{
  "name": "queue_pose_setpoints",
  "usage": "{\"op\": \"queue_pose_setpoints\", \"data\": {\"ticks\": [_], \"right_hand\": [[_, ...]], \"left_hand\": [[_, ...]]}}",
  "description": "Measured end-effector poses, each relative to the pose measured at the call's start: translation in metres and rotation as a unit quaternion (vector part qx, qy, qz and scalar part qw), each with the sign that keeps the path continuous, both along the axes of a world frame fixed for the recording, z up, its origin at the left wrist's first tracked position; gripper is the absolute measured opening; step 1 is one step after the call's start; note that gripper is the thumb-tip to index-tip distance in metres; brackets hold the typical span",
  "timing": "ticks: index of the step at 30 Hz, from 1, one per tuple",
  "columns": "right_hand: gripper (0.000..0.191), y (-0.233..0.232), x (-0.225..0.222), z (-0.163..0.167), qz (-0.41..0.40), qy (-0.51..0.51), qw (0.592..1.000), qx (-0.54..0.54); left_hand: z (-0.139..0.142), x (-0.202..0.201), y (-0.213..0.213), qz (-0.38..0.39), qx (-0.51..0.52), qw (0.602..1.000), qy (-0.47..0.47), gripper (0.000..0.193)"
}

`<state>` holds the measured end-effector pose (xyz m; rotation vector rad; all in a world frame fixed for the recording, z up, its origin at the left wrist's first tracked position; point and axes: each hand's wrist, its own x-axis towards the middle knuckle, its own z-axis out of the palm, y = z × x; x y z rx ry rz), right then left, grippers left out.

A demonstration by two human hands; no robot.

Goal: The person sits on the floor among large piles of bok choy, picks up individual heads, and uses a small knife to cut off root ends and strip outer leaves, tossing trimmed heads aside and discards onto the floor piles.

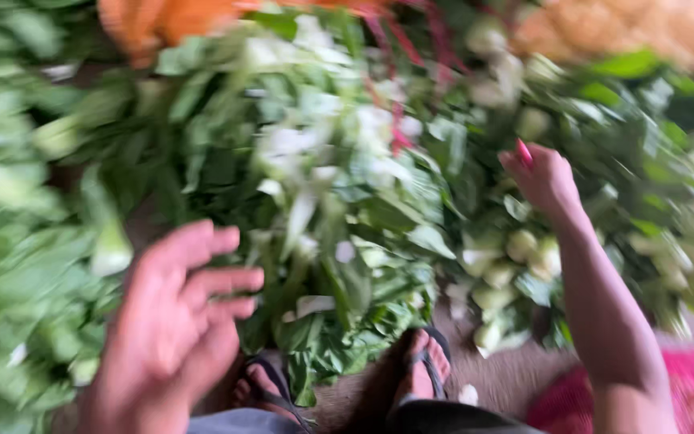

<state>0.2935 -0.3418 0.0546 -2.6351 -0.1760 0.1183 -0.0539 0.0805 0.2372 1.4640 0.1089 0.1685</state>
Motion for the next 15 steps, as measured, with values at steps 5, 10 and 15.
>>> {"op": "queue_pose_setpoints", "data": {"ticks": [5, 10, 15], "right_hand": [[0.032, -0.057, 0.000, -0.032, -0.028, -0.038, 0.996, -0.073], [0.054, -0.059, 0.001, -0.064, -0.054, 0.096, 0.969, -0.219], [0.077, -0.044, -0.004, -0.086, -0.092, 0.140, 0.955, -0.247]], "left_hand": [[-0.056, 0.010, -0.010, -0.022, 0.077, 0.996, 0.049, 0.078], [-0.075, 0.008, 0.016, 0.035, -0.004, 0.996, 0.080, 0.069], [-0.069, 0.008, 0.000, -0.047, 0.015, 0.995, 0.086, 0.072]]}}
